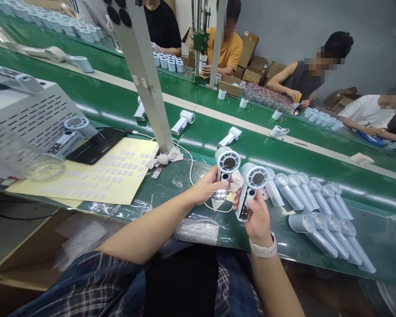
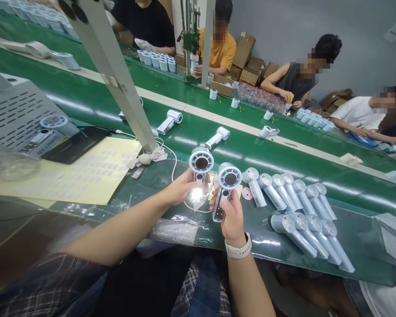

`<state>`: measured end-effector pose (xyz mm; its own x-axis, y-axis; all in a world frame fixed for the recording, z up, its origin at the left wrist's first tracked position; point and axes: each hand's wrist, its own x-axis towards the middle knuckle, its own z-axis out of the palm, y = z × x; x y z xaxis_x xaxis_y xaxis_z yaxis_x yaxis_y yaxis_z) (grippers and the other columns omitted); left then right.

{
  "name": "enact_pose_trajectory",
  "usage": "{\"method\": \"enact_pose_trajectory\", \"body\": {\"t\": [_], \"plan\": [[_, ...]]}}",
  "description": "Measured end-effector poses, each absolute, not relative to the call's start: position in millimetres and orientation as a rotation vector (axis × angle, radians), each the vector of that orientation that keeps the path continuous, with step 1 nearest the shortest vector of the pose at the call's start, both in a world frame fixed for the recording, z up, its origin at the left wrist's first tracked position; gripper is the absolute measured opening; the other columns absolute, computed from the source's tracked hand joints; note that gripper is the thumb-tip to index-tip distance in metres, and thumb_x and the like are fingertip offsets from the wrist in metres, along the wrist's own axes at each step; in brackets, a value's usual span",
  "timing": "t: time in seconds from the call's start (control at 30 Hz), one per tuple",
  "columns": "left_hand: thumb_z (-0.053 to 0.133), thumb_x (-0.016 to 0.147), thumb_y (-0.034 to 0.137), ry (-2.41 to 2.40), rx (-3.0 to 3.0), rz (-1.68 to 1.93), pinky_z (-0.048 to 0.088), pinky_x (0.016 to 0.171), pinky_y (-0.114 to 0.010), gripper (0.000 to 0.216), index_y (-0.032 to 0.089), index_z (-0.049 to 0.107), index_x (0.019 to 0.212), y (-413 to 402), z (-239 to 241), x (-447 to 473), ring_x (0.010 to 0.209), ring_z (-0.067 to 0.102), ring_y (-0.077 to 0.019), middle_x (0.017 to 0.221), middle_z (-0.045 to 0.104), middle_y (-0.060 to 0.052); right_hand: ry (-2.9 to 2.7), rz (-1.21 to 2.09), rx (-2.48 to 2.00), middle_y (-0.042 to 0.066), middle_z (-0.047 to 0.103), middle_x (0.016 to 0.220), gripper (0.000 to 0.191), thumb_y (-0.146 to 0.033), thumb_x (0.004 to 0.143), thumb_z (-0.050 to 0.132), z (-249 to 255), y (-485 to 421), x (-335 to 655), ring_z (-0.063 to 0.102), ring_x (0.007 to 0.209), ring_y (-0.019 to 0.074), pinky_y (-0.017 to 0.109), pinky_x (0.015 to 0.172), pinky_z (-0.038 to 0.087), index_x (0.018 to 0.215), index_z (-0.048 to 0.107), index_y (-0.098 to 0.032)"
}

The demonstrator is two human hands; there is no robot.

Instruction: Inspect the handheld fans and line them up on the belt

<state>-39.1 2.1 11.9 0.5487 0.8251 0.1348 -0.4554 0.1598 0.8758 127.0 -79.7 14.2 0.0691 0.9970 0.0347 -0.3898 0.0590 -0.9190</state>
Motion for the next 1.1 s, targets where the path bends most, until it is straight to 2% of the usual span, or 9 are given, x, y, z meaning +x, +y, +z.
{"method": "enact_pose_trajectory", "body": {"t": [0.27,0.37,0.47,0.53,0.6,0.67,0.77,0.97,1.1], "plan": [[0.075,0.078,0.033,0.468,1.119,0.988,0.051,0.074,-0.035,0.033,0.018,0.054,0.098,1,13,-41,0.073,0.061,-0.015,0.094,0.062,-0.003,-0.908,1.272,-0.904,0.001,0.067,0.087,0.024,-0.033,0.087,0.068,17,-80,127,0.063,0.07,0.0181,0.034,0.065,0.056,0.109,0.063,-0.025],[0.078,0.075,0.033,0.6,1.163,0.987,0.051,0.076,-0.035,0.039,0.018,0.053,0.102,1,14,-41,0.082,0.065,-0.0197,0.097,0.065,-0.005,-0.855,1.293,-0.929,0.0,0.067,0.083,0.02,-0.032,0.086,0.071,16,-79,127,0.062,0.064,0.016,0.032,0.059,0.054,0.103,0.064,-0.024],[0.085,0.067,0.034,0.75,1.163,1.054,0.051,0.078,-0.035,0.057,0.019,0.05,0.11,2,12,-42,0.091,0.067,-0.0237,0.101,0.067,-0.007,-0.788,1.347,-0.892,0.002,0.069,0.084,0.029,-0.044,0.086,0.07,14,-77,128,0.062,0.06,0.0161,0.029,0.05,0.05,0.104,0.063,-0.023],[0.082,0.07,0.045,0.738,1.107,1.033,0.053,0.07,-0.034,0.06,0.02,0.046,0.111,2,10,-42,0.078,0.068,-0.0222,0.094,0.068,-0.005,-0.754,1.401,-0.865,0.004,0.07,0.086,0.038,-0.056,0.087,0.065,13,-75,128,0.063,0.061,0.0175,0.029,0.048,0.048,0.105,0.064,-0.022],[0.07,0.077,0.059,0.623,1.013,0.96,0.052,0.057,-0.034,0.056,0.022,0.041,0.107,1,8,-42,0.061,0.067,-0.0212,0.087,0.069,-0.003,-0.729,1.445,-0.879,0.006,0.072,0.09,0.045,-0.063,0.087,0.062,12,-73,129,0.067,0.068,0.0201,0.031,0.051,0.052,0.104,0.067,-0.021],[0.062,0.081,0.064,0.511,0.939,0.908,0.053,0.052,-0.034,0.053,0.023,0.038,0.104,0,8,-43,0.057,0.069,-0.0226,0.087,0.07,-0.003,-0.702,1.452,-0.899,0.007,0.074,0.094,0.046,-0.064,0.086,0.064,12,-72,129,0.071,0.079,0.0241,0.036,0.061,0.058,0.104,0.069,-0.022],[0.064,0.083,0.059,0.438,0.951,0.878,0.057,0.059,-0.036,0.048,0.024,0.039,0.105,-4,12,-46,0.068,0.074,-0.0249,0.093,0.073,-0.004,-0.666,1.411,-0.906,0.006,0.077,0.096,0.042,-0.06,0.082,0.071,13,-73,129,0.073,0.088,0.0277,0.044,0.074,0.061,0.106,0.071,-0.024],[0.072,0.083,0.054,0.27,1.013,0.889,0.059,0.068,-0.037,0.047,0.025,0.044,0.106,-8,17,-51,0.078,0.076,-0.0253,0.094,0.074,-0.005,-0.676,1.356,-0.928,0.006,0.078,0.096,0.041,-0.058,0.08,0.074,21,-77,131,0.074,0.084,0.028,0.05,0.08,0.062,0.102,0.072,-0.024],[0.086,0.072,0.046,0.286,0.986,0.899,0.057,0.077,-0.035,0.059,0.02,0.054,0.114,-9,18,-49,0.09,0.072,-0.0252,0.103,0.072,-0.011,-0.639,1.342,-0.925,0.005,0.076,0.104,0.029,-0.049,0.085,0.07,25,-74,132,0.071,0.097,0.0281,0.05,0.087,0.059,0.102,0.071,-0.026]]}}
